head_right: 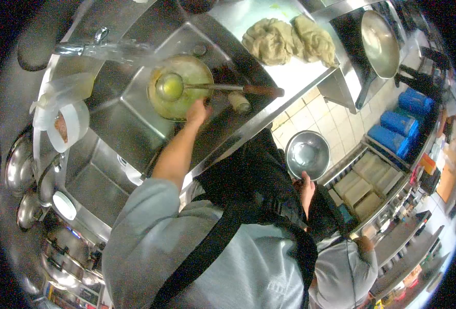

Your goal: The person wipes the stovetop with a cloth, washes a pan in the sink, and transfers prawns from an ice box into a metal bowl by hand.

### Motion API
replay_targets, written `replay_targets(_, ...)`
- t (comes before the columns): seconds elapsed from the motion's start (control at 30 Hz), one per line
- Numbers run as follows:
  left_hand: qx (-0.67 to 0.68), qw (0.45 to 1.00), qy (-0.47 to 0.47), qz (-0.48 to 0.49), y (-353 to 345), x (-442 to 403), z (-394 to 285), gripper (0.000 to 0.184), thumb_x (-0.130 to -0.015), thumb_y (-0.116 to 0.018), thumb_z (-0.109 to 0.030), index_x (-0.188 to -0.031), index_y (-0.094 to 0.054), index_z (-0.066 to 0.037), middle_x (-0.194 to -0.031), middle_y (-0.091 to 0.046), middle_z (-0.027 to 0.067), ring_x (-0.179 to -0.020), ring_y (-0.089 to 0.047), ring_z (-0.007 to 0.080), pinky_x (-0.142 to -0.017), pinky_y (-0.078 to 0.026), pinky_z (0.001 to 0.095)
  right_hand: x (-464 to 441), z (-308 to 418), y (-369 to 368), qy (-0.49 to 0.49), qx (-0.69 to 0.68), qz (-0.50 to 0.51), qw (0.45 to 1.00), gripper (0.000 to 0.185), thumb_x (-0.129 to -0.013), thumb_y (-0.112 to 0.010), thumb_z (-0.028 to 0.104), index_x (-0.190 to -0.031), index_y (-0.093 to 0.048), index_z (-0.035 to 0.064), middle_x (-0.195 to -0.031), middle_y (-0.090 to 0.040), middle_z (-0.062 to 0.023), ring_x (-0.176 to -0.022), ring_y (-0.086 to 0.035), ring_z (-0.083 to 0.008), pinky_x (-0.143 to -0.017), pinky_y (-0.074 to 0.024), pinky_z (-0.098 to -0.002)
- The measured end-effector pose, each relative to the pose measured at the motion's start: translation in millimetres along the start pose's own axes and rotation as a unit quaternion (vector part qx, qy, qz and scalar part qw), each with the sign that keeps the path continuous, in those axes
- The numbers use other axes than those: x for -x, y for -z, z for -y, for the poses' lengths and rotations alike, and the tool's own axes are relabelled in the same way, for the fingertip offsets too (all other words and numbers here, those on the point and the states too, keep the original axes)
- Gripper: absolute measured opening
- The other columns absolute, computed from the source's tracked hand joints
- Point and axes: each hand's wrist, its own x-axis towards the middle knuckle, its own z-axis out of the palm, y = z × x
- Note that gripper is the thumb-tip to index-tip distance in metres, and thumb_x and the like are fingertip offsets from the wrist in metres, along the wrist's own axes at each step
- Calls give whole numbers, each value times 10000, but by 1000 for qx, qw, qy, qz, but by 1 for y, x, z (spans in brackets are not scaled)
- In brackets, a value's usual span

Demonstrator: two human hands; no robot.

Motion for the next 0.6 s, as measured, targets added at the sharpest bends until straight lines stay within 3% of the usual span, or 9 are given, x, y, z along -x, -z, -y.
replay_targets(0.07, 1, 1000, -1, -5, 4, 3, 0, 320, -808, -672, -261, -1092, -636, -117, -968, -676, 168, -927, -638, 367, -782, -504, 464, -12, -17, 9, -23, -38, -12, 999, 379, -822, -696, 247, -987, -582, -75, -907, -625, -128, -682, -613, -201, -622, -513, -317)
replay_targets(0.13, 1, 1000, -4, -13, 7, 1, 5, 292, -806, -672, -248, -1063, -646, -112, -963, -676, 167, -920, -639, 366, -778, -507, 459, -4, -10, 2, 14, 32, 5, 999, 386, -828, -681, 266, -970, -576, -77, -853, -623, -126, -675, -614, -203, -600, -496, -307)
replay_targets(0.23, 26, 998, -36, 36, 32, -1, 9, 258, -784, -711, -234, -998, -666, -98, -916, -690, 131, -859, -661, 300, -757, -519, 400, 3, 12, -11, -26, 42, -15, 999, 368, -841, -651, 269, -948, -569, -73, -809, -616, -132, -641, -598, -204, -567, -470, -299)
replay_targets(0.33, 247, 968, -38, 17, 75, -13, 25, 272, -744, -788, -205, -966, -674, -95, -865, -683, 28, -804, -623, 126, -737, -512, 296, 22, 33, -29, 58, 23, 54, 997, 354, -849, -625, 275, -924, -565, -65, -749, -605, -135, -586, -572, -202, -535, -442, -297)
replay_targets(0.37, 282, 959, 17, 9, 113, -5, 8, 287, -762, -776, -199, -1006, -672, -89, -897, -692, 41, -825, -634, 137, -765, -511, 299, 24, 37, -35, 41, 9, 31, 999, 349, -854, -616, 271, -939, -560, -62, -698, -588, -127, -555, -547, -195, -525, -435, -298)
replay_targets(0.4, 290, 957, 8, -17, 134, -9, 9, 294, -779, -760, -193, -1034, -669, -79, -928, -694, 50, -849, -635, 139, -780, -507, 295, 20, 37, -38, 40, 7, 32, 999, 349, -854, -616, 271, -939, -560, -62, -698, -588, -127, -555, -547, -195, -525, -435, -298)
replay_targets(0.47, 262, 964, -10, -49, 177, -19, 3, 302, -815, -724, -175, -1087, -660, -60, -988, -693, 62, -899, -633, 143, -810, -500, 290, 9, 30, -42, -27, -71, 6, 997, 364, -854, -615, 285, -963, -556, -58, -655, -575, -120, -558, -549, -190, -519, -425, -286)
replay_targets(0.6, 121, 991, -36, -45, 230, -39, -19, 311, -861, -678, -180, -1140, -646, -47, -1050, -681, 54, -917, -629, 140, -814, -499, 288, 9, 42, -45, -29, 41, 60, 997, 413, -866, -609, 317, -1003, -552, -68, -657, -590, -116, -583, -572, -185, -544, -428, -285)
